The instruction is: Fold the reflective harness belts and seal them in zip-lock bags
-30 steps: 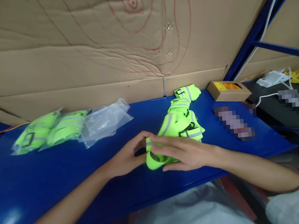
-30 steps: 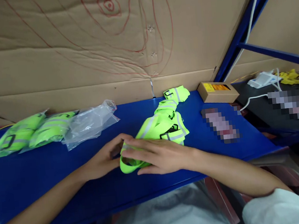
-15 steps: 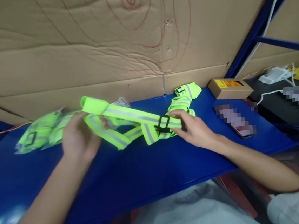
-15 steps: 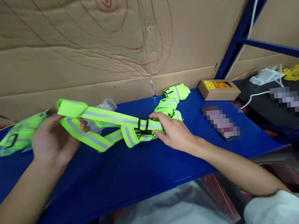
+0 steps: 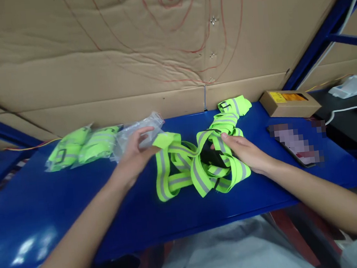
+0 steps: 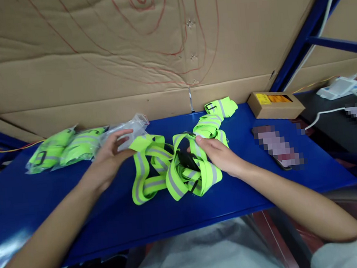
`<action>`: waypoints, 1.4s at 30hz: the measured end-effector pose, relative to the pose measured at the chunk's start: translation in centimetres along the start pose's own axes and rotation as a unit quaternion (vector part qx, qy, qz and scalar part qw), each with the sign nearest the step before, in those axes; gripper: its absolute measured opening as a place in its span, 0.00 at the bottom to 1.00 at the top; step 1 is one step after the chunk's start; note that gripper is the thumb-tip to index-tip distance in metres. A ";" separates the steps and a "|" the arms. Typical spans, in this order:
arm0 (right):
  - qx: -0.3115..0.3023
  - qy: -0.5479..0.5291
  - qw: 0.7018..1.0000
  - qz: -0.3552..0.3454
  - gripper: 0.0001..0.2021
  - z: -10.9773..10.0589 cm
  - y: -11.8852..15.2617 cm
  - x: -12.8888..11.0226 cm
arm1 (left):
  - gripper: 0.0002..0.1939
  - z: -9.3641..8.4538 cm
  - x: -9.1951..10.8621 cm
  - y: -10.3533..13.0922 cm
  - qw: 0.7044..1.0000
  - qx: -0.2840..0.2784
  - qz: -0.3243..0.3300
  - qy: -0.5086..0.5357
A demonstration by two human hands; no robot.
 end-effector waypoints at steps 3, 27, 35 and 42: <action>-0.032 -0.092 0.994 0.059 0.27 1.6 0.1 1.4 | 0.09 4.3 5.8 4.2 0.943 -0.097 0.267 -0.171; -0.073 0.114 0.987 -0.082 0.29 2.2 -0.6 0.5 | 0.05 1.7 7.3 4.8 0.968 -0.002 0.240 -0.073; 0.055 0.331 0.877 -0.344 0.15 3.2 3.5 -5.7 | 0.09 -0.8 11.6 6.9 0.824 0.118 0.433 -0.346; -0.028 0.330 0.867 -0.371 0.62 6.8 5.1 -5.8 | 0.07 7.7 11.1 11.8 0.763 -0.119 0.550 -0.319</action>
Point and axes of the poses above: each hand's wrist, its own y-axis away from the middle knuckle, its own z-axis out of the palm, x = y × z, the point moved 10 cm from there along -y, towards the middle knuckle, and after that the axes turned 12 degrees about y, right-handed, at the moved point
